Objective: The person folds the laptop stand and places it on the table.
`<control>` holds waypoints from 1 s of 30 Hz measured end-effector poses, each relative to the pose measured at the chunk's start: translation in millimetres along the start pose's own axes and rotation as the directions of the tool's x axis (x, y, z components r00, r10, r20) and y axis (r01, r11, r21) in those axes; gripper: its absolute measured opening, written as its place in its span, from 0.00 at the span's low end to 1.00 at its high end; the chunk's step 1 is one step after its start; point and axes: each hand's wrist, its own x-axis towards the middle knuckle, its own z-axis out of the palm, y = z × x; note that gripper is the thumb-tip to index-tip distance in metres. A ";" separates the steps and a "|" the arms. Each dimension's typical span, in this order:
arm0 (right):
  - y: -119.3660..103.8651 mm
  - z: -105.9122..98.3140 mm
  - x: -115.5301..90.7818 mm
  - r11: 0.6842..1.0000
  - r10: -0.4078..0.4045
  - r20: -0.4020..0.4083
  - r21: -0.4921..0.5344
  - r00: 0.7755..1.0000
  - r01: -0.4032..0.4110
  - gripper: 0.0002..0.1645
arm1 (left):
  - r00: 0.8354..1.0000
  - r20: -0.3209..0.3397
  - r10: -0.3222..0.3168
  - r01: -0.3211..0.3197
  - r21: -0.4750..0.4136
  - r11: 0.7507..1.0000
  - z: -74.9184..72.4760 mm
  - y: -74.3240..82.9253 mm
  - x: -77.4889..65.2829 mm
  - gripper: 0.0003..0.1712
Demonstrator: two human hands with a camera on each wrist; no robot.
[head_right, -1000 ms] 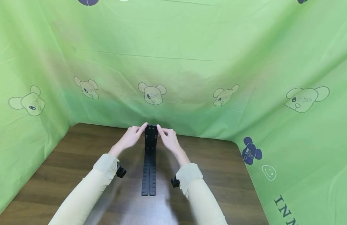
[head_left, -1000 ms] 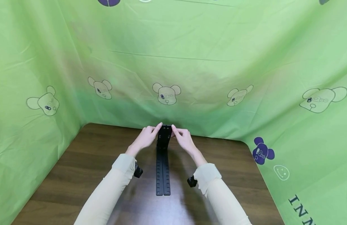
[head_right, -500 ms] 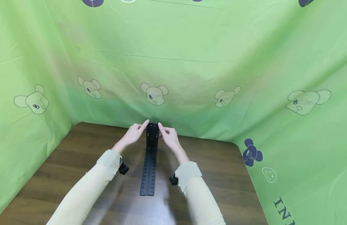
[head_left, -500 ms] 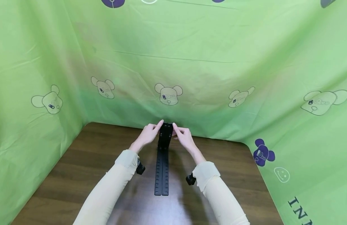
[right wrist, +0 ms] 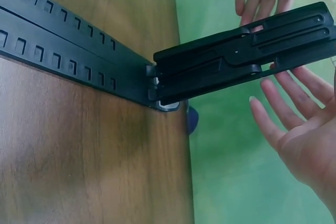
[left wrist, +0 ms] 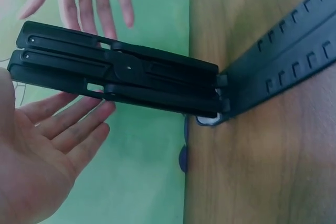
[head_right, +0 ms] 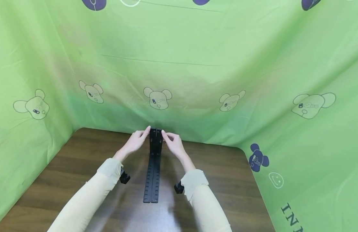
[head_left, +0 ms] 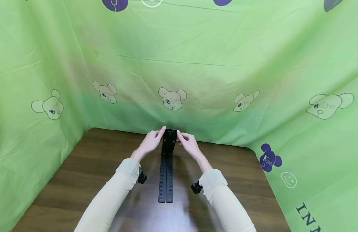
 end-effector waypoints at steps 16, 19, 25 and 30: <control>19.0 2.0 -8.4 0.976 -0.072 0.043 -0.201 0.996 0.079 0.18 | 0.982 0.099 0.160 -0.171 0.106 0.980 3.2 -33.3 1.1 0.23; 18.7 6.6 -7.3 0.968 -0.067 0.036 -0.238 0.997 0.073 0.16 | 0.983 0.089 0.158 -0.170 0.149 0.974 5.9 -33.4 3.2 0.21; 16.6 12.6 -7.5 0.944 -0.098 0.001 -0.316 0.995 0.094 0.13 | 0.981 0.036 0.193 -0.195 0.256 0.947 10.2 -26.3 3.4 0.14; 16.7 15.7 -8.5 0.930 -0.152 -0.031 -0.343 0.988 0.132 0.09 | 0.980 0.004 0.198 -0.190 0.300 0.935 11.5 -21.6 2.3 0.09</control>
